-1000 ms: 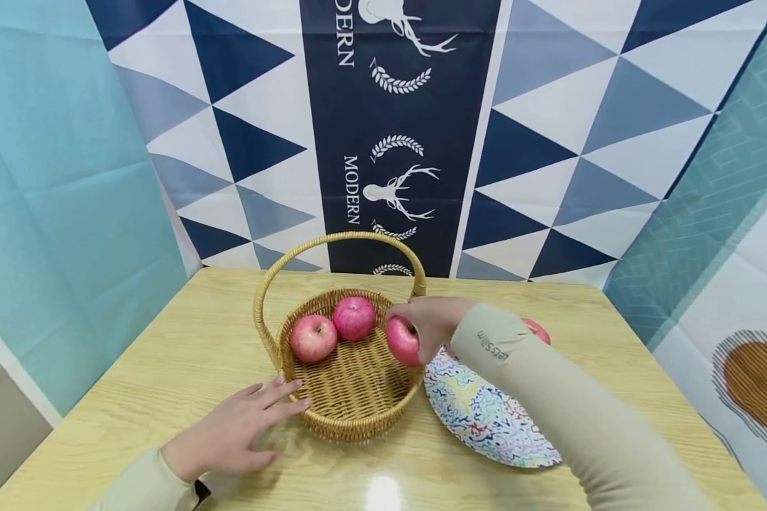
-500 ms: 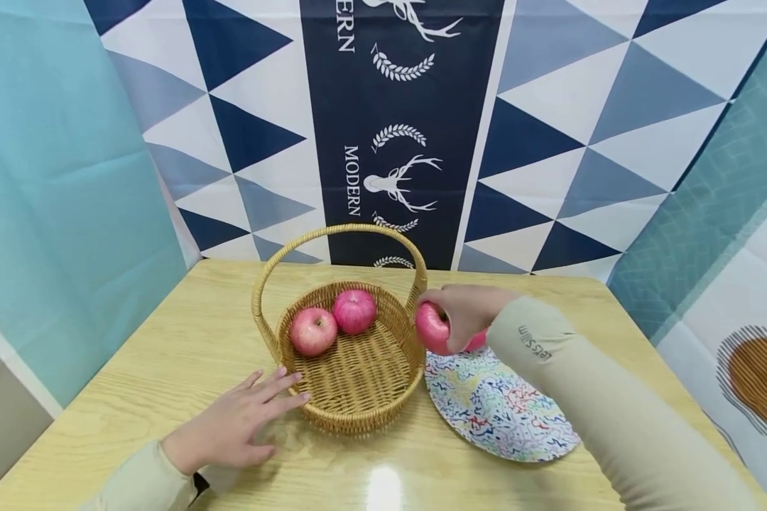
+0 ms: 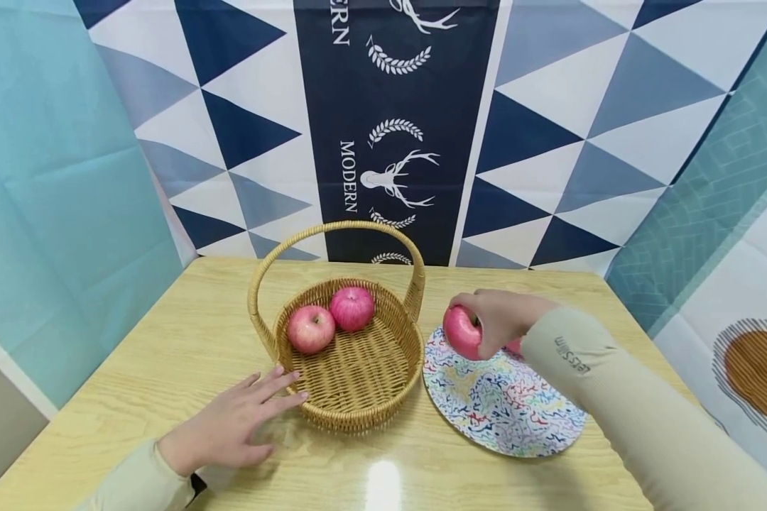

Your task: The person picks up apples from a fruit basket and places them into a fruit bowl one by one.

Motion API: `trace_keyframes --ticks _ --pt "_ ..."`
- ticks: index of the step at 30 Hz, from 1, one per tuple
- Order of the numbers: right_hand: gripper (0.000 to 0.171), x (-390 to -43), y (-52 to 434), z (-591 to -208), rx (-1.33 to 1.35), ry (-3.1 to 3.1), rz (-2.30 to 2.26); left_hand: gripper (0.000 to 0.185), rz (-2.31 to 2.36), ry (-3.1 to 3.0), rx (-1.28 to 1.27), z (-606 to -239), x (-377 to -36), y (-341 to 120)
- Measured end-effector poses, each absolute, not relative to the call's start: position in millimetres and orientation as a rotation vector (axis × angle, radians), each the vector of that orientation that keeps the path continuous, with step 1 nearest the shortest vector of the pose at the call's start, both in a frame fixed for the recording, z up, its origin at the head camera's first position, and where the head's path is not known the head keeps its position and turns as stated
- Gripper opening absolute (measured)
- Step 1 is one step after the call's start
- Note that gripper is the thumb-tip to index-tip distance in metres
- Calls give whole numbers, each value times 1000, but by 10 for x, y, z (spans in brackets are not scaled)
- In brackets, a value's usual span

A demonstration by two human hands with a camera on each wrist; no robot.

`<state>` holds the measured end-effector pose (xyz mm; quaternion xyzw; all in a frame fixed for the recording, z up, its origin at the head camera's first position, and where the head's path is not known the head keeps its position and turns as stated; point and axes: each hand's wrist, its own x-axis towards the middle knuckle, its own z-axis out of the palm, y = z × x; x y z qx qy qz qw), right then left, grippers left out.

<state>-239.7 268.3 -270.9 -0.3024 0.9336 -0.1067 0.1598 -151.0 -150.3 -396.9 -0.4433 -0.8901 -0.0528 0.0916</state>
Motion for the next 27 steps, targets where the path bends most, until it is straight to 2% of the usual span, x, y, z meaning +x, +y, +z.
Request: trace_keyframes --ticks 6,19,27 --pt "76 -2409 2909 -2899 -922 2717 -438 73 -180 -2592 -1322 -3999 -1521 -1489" --pt "80 -2412 3228 -3161 -861 2715 -669 72 -195 -2595 -1338 -3998 -1519 -1444" --pt "80 -2368 3257 -3431 -787 2686 -714 71 -205 -2649 -1315 -3966 -1500 -1498"
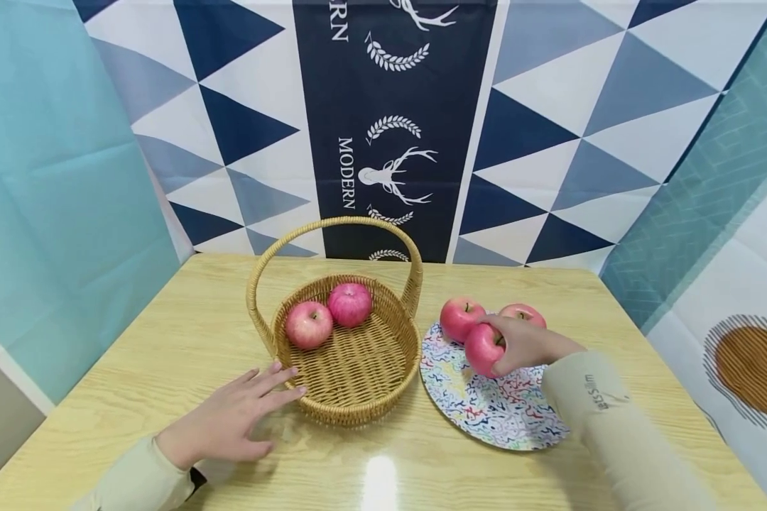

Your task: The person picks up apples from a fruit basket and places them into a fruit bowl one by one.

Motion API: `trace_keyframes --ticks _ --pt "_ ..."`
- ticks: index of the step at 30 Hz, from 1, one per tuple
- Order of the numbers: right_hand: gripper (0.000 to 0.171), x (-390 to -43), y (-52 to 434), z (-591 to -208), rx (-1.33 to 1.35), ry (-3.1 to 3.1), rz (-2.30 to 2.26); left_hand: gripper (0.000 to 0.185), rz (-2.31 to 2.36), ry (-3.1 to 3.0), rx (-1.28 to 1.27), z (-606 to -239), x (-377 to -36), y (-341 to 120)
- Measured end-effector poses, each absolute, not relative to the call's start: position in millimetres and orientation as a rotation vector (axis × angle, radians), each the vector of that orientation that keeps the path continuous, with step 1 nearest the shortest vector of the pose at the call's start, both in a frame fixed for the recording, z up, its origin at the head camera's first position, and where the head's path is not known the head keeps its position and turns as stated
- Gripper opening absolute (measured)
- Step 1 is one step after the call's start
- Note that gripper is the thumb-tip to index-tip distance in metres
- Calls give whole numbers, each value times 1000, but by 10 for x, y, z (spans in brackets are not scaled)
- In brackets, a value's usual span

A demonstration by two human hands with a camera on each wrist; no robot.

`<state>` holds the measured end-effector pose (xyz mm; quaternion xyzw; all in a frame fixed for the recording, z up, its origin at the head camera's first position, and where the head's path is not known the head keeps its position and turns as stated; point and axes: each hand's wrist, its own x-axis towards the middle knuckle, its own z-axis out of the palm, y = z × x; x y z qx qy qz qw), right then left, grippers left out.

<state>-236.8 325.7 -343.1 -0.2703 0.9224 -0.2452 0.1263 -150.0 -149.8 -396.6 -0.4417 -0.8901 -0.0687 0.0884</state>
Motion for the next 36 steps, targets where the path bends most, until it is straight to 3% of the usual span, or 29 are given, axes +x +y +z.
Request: trace_keyframes --ticks 23,36 --pt "77 -2296 3521 -3610 -809 2529 -876 70 -248 -2693 -1308 -3928 -1494 -1510" --pt "87 -2210 3690 -3581 -686 2527 -822 69 -260 -2721 -1304 -3914 -1501 -1490"
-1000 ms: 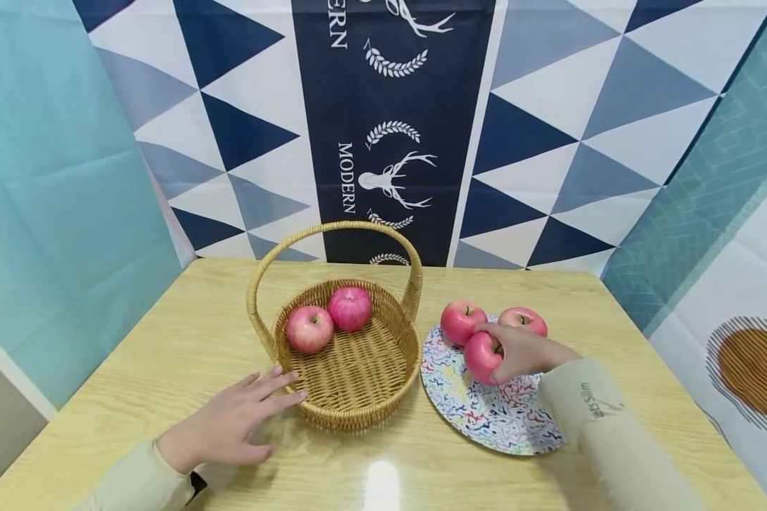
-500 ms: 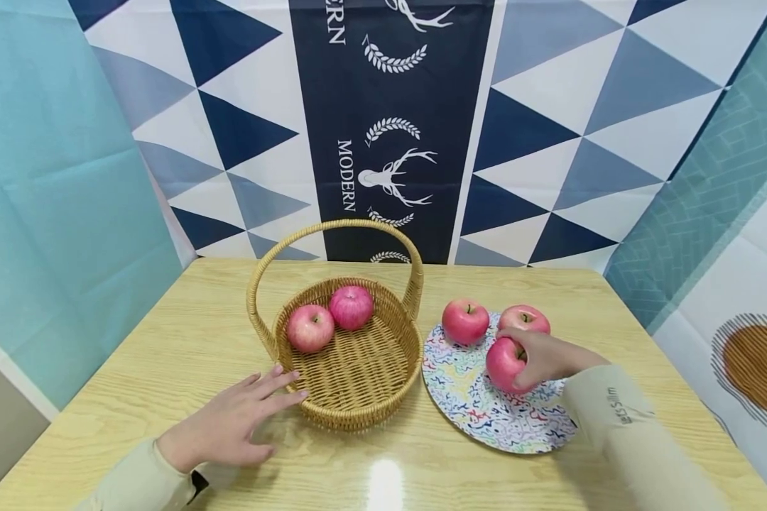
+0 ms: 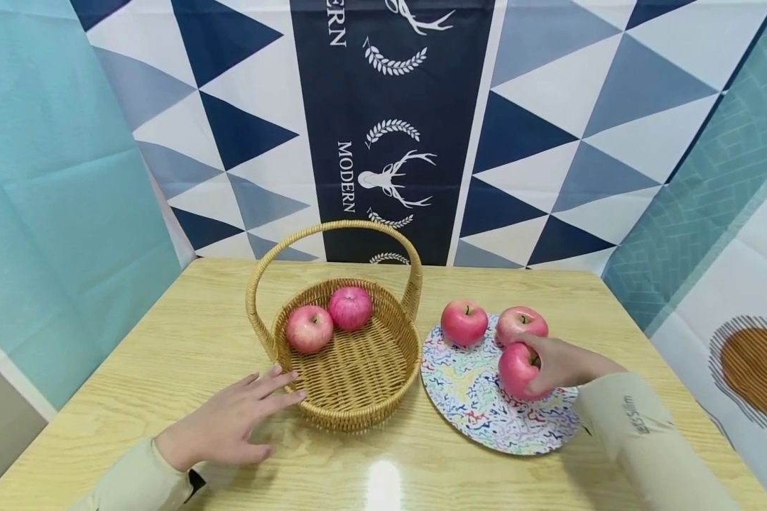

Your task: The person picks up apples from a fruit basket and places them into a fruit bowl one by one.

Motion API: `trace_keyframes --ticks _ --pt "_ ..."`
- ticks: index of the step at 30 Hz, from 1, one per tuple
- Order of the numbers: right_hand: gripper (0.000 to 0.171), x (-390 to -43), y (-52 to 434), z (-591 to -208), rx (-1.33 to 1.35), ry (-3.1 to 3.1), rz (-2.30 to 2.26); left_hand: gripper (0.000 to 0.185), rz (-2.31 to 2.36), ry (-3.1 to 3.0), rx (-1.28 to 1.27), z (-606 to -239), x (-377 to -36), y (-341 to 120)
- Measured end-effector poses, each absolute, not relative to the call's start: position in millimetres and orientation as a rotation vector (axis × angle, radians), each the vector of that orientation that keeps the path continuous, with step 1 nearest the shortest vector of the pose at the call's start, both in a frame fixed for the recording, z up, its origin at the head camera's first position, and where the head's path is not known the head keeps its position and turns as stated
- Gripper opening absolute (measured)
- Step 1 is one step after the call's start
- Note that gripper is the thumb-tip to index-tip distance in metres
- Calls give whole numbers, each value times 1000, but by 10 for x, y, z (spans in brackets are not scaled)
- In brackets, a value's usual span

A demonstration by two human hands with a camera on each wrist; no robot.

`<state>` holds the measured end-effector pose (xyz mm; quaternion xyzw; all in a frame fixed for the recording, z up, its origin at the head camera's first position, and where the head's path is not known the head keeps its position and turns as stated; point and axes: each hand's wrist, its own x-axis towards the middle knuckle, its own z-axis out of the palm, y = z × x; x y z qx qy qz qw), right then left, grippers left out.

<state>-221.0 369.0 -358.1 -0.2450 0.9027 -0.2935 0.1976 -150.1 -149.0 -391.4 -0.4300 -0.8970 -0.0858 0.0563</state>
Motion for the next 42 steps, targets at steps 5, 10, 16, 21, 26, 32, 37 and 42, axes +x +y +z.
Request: trace_keyframes --ticks 5,10,16,21,26,32,37,42 --pt "74 -2168 3800 -3604 -705 2568 -788 70 -250 -2726 -1306 -3904 -1503 -1498" --pt "68 -2149 3880 -3616 -705 2599 -769 69 -249 -2735 -1310 -3896 -1500 -1505" --pt "71 -2121 3961 -3619 -681 2633 -746 69 -254 -2742 -1308 -3895 -1497 -1502" --pt "72 -2122 4024 -3628 -664 2687 -685 69 -263 -2751 -1304 -3906 -1499 -1491" --pt "70 -2140 4049 -3631 -687 2739 -601 69 -266 -2740 -1305 -3915 -1496 -1494" --pt "70 -2146 4009 -3625 -623 2802 -429 69 -264 -2745 -1306 -3916 -1498 -1497" --pt "71 -2155 3982 -3616 -592 2810 -369 68 -254 -2754 -1301 -3901 -1495 -1492" --pt "72 -2161 3950 -3603 -547 2815 -324 68 -263 -2727 -1321 -3891 -1495 -1497"
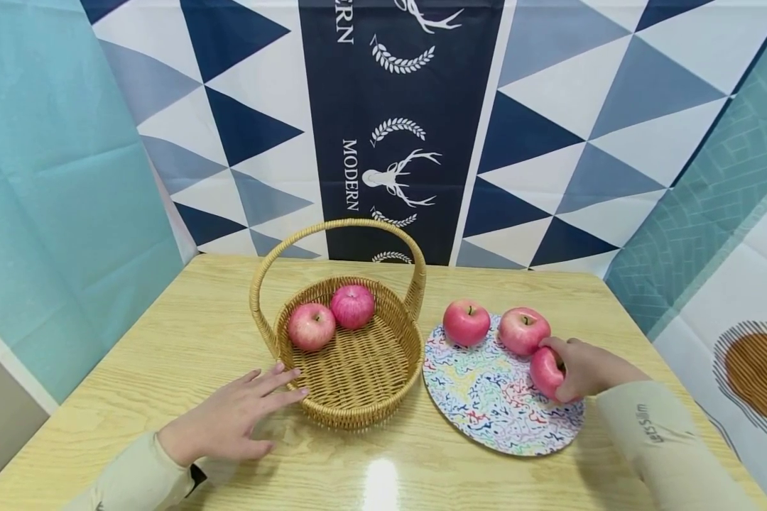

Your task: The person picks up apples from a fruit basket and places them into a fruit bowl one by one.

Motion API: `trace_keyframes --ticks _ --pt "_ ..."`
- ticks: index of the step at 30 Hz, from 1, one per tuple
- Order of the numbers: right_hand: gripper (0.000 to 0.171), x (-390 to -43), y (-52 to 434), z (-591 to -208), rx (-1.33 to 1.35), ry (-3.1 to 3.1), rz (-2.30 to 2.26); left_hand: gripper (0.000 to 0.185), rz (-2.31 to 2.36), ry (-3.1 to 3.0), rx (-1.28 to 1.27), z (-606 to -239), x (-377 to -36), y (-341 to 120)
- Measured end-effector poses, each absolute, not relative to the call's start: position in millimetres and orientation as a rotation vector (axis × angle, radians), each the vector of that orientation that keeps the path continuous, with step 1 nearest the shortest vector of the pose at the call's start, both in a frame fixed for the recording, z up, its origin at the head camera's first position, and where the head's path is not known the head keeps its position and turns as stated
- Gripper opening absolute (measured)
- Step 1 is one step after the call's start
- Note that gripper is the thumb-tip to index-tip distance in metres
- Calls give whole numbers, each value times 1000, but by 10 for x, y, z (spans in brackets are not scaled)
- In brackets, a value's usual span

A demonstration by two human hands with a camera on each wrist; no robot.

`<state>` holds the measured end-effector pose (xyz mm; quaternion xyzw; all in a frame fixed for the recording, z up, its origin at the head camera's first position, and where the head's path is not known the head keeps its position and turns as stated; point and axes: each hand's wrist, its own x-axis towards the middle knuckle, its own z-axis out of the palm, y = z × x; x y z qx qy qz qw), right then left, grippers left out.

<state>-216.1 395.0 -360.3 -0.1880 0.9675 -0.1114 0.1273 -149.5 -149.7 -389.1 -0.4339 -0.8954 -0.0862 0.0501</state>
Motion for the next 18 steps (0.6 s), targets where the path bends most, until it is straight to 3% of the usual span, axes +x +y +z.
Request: trace_keyframes --ticks 11,18 --pt "74 -2136 3960 -3615 -523 2830 -306 68 -247 -2716 -1338 -3891 -1499 -1488" --pt "83 -2149 4010 -3635 -564 2801 -519 67 -257 -2710 -1323 -3893 -1489 -1493"
